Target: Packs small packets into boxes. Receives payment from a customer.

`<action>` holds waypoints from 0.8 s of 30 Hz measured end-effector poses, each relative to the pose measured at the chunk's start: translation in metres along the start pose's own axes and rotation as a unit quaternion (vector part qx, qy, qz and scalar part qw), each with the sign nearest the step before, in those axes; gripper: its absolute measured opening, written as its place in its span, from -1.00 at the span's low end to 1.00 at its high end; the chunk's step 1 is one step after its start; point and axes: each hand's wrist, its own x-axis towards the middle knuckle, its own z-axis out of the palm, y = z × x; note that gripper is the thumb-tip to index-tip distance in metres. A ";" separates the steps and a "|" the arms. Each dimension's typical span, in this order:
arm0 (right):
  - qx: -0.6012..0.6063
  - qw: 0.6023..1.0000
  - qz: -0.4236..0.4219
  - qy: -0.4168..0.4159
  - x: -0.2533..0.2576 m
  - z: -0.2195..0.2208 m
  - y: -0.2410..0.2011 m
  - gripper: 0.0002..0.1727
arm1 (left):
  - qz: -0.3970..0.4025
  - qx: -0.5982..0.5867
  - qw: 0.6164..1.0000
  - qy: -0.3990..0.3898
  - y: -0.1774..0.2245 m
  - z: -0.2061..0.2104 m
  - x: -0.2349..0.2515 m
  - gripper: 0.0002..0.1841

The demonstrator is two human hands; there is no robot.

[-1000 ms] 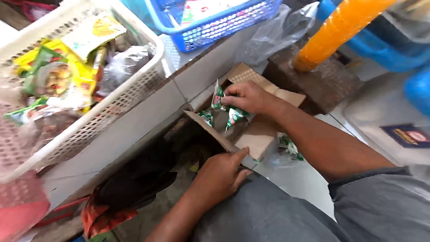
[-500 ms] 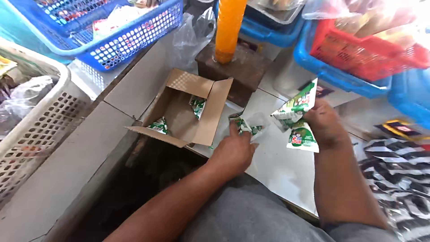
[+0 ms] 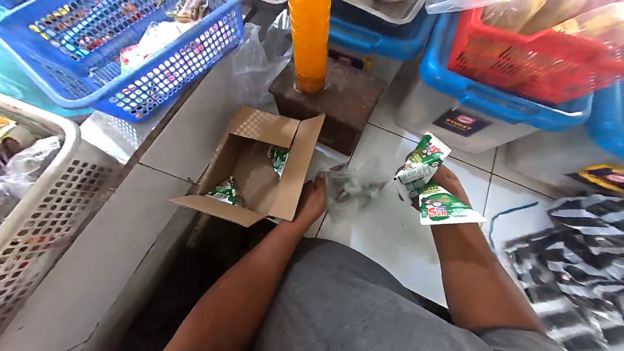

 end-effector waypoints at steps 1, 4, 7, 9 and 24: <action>0.041 0.999 0.013 -0.023 0.008 -0.004 0.007 -0.75 | -0.023 -0.058 0.998 -0.005 -0.001 0.000 0.003 -0.20; 0.146 0.984 0.039 -0.095 0.022 0.009 0.014 -0.54 | -0.049 -0.227 0.973 -0.009 -0.005 0.002 0.013 -0.44; 0.238 0.961 0.062 -0.122 0.023 0.019 0.023 -0.50 | -0.043 -0.290 0.956 -0.020 -0.008 0.000 0.016 -0.40; 0.299 0.944 0.080 -0.118 0.018 0.021 0.029 -0.49 | -0.046 -0.234 0.971 0.000 -0.007 0.001 0.012 -0.17; 0.244 0.964 0.064 0.089 -0.037 0.068 -0.009 -0.52 | 0.320 -0.031 0.947 0.008 0.004 0.010 -0.053 -0.37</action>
